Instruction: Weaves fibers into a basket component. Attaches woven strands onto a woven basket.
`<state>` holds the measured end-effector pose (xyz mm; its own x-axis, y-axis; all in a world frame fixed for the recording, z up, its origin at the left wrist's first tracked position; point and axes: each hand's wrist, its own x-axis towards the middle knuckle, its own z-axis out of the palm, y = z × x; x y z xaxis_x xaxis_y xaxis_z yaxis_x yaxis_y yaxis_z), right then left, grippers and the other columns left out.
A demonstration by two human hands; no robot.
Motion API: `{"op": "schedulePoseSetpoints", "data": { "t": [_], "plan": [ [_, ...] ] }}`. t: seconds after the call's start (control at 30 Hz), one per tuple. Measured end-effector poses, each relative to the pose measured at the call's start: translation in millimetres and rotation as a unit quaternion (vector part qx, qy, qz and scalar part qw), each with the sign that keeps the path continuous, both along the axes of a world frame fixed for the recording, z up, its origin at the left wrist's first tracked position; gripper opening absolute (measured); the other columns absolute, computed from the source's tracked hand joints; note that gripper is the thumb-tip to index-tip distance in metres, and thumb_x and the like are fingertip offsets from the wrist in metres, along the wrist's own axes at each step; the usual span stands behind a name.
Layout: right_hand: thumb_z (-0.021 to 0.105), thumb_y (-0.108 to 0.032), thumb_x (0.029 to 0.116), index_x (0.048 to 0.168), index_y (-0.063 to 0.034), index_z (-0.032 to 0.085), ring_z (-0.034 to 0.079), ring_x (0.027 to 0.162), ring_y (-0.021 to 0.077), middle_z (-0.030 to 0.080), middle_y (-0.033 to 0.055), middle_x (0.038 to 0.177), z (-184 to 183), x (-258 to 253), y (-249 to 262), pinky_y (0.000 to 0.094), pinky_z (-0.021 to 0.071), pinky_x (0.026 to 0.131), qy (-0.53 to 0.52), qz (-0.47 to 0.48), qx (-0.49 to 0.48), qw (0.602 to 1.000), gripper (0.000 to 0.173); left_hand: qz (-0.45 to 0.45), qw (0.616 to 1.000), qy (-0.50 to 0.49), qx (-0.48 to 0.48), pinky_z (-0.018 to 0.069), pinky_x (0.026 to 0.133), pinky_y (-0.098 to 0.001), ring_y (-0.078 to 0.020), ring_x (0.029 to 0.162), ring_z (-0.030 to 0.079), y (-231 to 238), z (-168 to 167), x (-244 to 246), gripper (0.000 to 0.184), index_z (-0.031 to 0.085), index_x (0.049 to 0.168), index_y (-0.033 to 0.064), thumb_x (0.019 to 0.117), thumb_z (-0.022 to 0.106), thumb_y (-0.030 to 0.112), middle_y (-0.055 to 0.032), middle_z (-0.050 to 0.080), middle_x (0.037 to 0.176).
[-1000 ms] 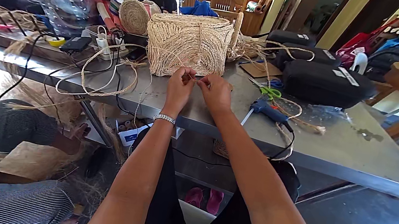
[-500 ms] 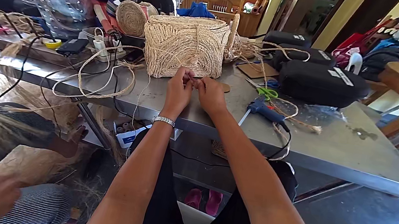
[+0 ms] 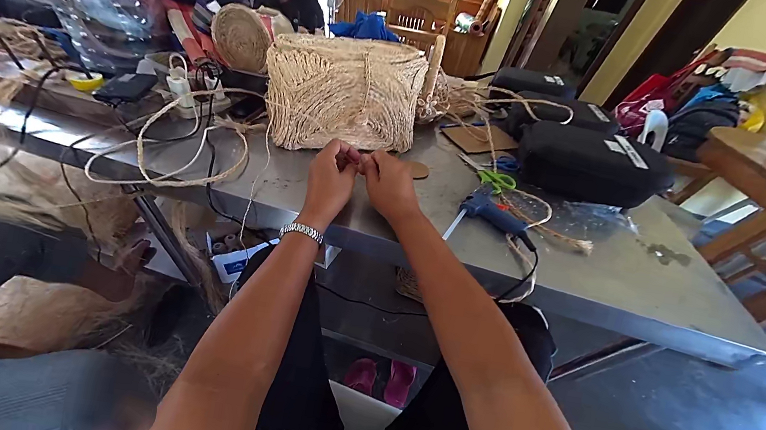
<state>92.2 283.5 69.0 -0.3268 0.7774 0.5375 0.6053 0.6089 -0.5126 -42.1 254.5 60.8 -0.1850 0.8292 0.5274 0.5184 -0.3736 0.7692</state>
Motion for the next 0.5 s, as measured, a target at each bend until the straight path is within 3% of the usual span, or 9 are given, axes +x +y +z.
{"op": "schedulePoseSetpoints", "data": {
  "t": [0.27,0.5],
  "plan": [
    [0.040,-0.021,0.1112,0.103,0.0034,0.068,0.069,0.095,0.0273,0.070,0.0170,0.097,-0.1,1.3,1.8,0.0443,0.0535,0.089,-0.001,0.027,0.003,1.000,0.038,-0.032,0.999,-0.035,0.005,0.0554,0.084,-0.0336,-0.0136,0.091,0.067,8.3,-5.0,-6.3,0.021,0.071,0.116,0.0054,0.0999,0.060,0.014,-0.0071,0.071,0.107],
    [0.040,-0.020,0.1103,0.099,0.0018,0.069,0.066,0.087,0.0206,0.069,0.0126,0.091,0.7,1.3,5.2,0.0389,0.0512,0.084,-0.004,0.022,0.008,1.000,0.039,-0.006,1.000,-0.020,0.000,0.0554,0.086,-0.0313,-0.0156,0.095,0.066,8.2,1.5,-4.6,0.018,0.072,0.110,0.0048,0.0987,0.060,0.013,-0.0112,0.067,0.110]
  ]
}}
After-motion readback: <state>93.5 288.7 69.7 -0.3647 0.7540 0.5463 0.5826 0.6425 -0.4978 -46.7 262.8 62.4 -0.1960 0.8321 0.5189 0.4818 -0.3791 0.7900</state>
